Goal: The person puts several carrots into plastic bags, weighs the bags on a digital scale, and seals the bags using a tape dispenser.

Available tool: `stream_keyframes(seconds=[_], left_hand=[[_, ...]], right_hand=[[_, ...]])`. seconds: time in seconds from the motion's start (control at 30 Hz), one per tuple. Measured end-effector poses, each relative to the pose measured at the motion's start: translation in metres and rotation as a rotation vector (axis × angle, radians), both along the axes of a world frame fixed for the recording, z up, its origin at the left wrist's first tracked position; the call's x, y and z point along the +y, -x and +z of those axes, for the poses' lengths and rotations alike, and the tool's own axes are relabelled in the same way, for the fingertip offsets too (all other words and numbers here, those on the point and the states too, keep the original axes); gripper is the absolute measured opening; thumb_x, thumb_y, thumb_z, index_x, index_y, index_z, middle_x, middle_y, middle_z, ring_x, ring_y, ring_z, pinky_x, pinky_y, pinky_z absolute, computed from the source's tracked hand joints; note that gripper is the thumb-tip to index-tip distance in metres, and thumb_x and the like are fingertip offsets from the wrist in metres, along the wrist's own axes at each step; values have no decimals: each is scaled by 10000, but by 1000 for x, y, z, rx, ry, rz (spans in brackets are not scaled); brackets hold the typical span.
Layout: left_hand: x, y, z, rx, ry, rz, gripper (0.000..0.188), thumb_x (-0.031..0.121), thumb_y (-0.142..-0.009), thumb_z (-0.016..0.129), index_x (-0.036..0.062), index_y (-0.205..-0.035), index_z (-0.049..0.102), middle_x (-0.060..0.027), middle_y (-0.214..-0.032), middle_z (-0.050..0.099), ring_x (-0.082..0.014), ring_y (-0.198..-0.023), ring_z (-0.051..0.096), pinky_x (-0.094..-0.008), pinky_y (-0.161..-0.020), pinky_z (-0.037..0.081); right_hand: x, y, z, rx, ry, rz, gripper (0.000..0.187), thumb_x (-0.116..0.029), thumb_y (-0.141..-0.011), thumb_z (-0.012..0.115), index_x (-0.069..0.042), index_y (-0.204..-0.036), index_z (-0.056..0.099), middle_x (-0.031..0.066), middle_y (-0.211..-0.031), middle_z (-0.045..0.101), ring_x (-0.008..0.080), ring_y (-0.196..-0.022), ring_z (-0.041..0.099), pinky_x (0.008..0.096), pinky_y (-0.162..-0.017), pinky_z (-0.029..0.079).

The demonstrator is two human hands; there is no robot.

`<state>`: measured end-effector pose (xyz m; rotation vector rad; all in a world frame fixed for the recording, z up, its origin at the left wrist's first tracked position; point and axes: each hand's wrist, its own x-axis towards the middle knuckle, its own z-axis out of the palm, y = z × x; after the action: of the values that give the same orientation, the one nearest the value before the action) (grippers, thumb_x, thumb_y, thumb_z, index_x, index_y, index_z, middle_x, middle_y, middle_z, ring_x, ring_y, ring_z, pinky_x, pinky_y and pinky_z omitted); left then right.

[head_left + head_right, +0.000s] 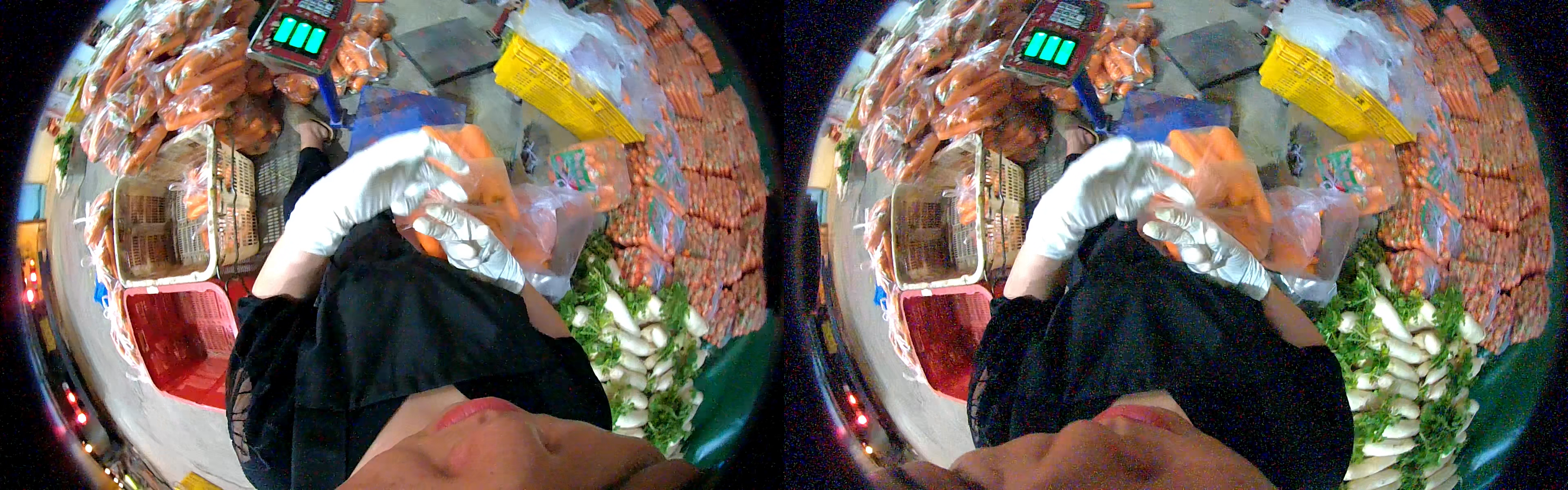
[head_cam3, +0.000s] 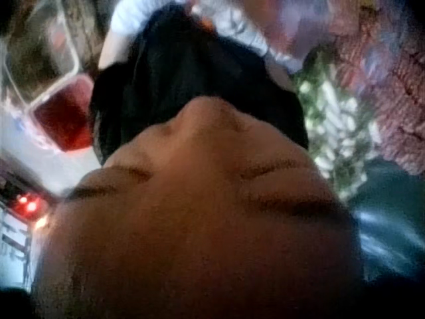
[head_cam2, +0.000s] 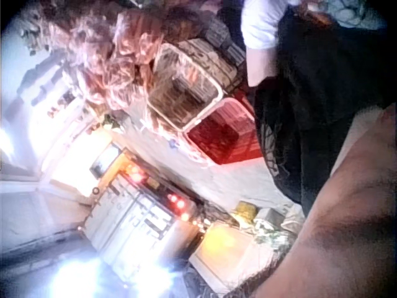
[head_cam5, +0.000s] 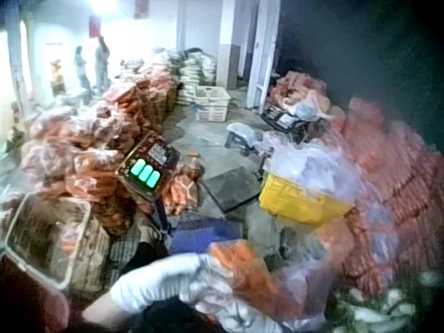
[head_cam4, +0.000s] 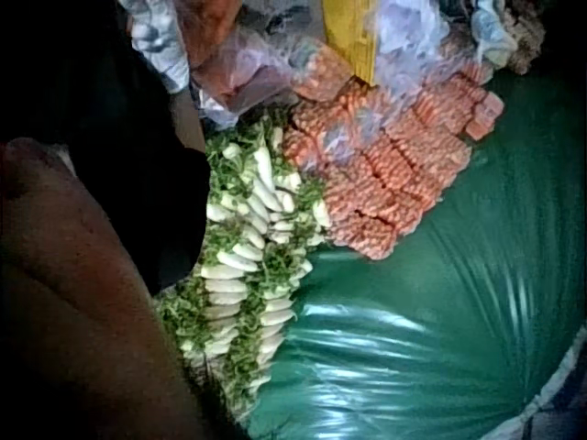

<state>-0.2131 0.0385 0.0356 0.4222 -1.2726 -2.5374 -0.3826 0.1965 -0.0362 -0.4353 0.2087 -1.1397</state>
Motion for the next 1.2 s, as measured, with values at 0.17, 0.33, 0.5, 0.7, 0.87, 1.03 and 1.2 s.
stream_keyframes(seconds=[0.17, 0.33, 0.5, 0.7, 0.87, 1.03, 1.2], left_hand=[[43, -36, 14, -5, 298, -215, 705, 501, -926, 567, 7, -1414, 442, -79, -1225, 595, -109, -773, 501, -250, -667, 434], [61, -38, -1, 49, 87, -172, 468, 430, -967, 550, 64, -1258, 527, -6, -1056, 571, -104, -807, 558, -233, -679, 439], [31, -65, -21, -45, 322, 229, 230, 328, -959, 609, 109, -921, 553, 46, -833, 529, -65, -746, 514, -234, -704, 453], [27, -55, -40, 195, -208, 75, 323, 385, -968, 559, 174, -725, 544, 78, -599, 469, -43, -484, 398, -224, -454, 320], [0, -71, -31, 139, -467, 321, 398, 452, -951, 509, 191, -656, 453, 48, -566, 413, -91, -443, 379, -224, -397, 258], [11, -120, 50, 116, -48, 633, 307, 388, -913, 612, 217, -672, 532, 118, -579, 375, -26, -498, 334, -209, -472, 239], [-33, -192, 125, 17, 525, 1016, 231, 353, -949, 575, 132, -934, 642, 42, -743, 584, -79, -635, 575, -224, -555, 476]], right_hand=[[-13, -15, 28, 130, -40, -118, 758, -466, -916, 614, 34, -1435, 381, 139, -1411, 493, 278, -1280, 496, 412, -1097, 372], [-24, -10, 28, 261, -162, 17, 777, -504, -878, 630, 38, -1388, 407, 124, -1320, 546, 229, -1198, 529, 349, -1001, 424], [-29, 6, 6, 601, -132, 10, 611, -394, -895, 638, 20, -1311, 463, 108, -1231, 570, 194, -1103, 549, 317, -938, 439], [-8, 84, 28, 1757, 292, 130, 414, -261, -916, 648, -3, -1217, 531, 90, -1125, 599, 153, -989, 573, 279, -864, 458], [-2, 77, 77, 1586, 389, -171, 284, -68, -861, 663, -20, -1127, 574, 50, -971, 617, 77, -752, 531, 238, -743, 455], [-43, 9, 105, 1557, 563, -8, 594, 22, -806, 635, 14, -1374, 459, 109, -1160, 654, 104, -791, 640, 248, -720, 529], [-49, 13, 103, 1280, 309, -171, 485, -45, -870, 545, 32, -1343, 472, 126, -1301, 590, 141, -942, 652, 290, -909, 485]])
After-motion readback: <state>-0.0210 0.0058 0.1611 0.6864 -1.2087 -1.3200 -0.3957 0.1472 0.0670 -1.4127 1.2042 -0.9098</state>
